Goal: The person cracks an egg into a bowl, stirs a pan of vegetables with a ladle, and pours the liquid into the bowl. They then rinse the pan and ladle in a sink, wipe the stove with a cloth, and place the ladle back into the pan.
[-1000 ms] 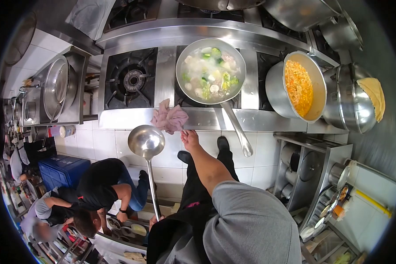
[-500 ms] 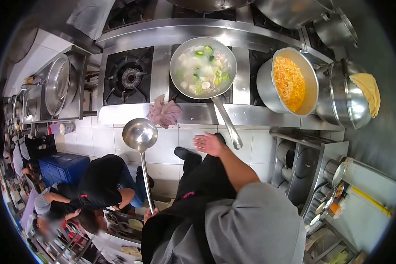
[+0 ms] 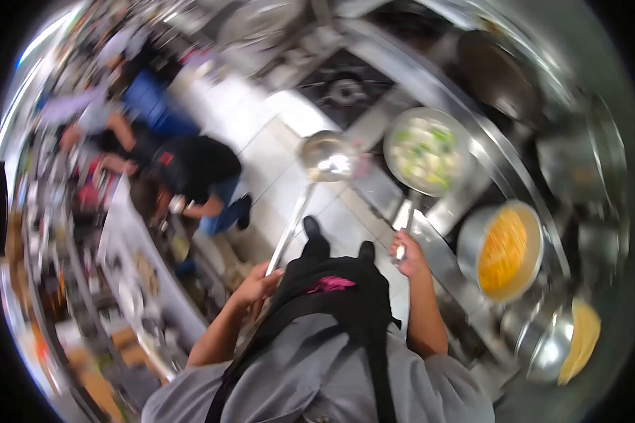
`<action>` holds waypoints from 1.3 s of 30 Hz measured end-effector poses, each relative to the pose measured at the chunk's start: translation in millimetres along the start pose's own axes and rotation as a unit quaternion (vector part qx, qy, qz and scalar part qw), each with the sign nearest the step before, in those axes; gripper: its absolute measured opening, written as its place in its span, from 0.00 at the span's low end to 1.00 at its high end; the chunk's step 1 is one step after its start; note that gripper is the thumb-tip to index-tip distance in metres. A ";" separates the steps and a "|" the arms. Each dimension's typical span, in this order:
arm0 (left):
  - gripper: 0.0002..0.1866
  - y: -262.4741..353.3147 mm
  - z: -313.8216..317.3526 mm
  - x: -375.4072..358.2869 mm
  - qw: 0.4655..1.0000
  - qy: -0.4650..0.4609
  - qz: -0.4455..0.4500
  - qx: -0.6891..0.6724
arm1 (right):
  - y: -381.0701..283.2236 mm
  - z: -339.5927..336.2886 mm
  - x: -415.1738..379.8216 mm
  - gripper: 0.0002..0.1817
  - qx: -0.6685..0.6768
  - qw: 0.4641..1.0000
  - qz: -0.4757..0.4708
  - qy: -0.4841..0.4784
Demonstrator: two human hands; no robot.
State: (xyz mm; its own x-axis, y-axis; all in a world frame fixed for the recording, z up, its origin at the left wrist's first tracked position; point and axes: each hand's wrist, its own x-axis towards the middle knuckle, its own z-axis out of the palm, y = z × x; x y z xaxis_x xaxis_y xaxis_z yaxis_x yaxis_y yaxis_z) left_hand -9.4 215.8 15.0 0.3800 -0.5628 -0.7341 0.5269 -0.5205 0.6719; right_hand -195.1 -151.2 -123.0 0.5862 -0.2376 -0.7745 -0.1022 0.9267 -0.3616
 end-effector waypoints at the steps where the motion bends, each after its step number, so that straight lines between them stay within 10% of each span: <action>1: 0.12 -6.1 12.4 -5.3 1.000 0.009 0.006 -0.009 | -0.9 -9.6 4.9 0.17 0.021 0.998 0.009 -0.058; 24: 0.14 -146.0 58.0 -143.4 0.973 0.152 0.088 -0.149 | 2.2 -50.4 -74.1 0.20 -0.227 0.970 -0.033 -0.077; 39: 0.17 -244.4 81.8 -280.6 0.924 0.264 0.135 -0.242 | 110.1 33.6 -179.7 0.14 -0.470 0.832 0.190 -0.226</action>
State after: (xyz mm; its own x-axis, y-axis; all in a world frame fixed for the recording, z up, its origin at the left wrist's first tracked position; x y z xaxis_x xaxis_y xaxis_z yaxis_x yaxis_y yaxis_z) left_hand -307.0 448.4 64.9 0.7979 -0.1729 -0.5774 0.5881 0.0138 0.8086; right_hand -284.7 3.4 -6.2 0.5883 0.3507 -0.7286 -0.8081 0.2217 -0.5458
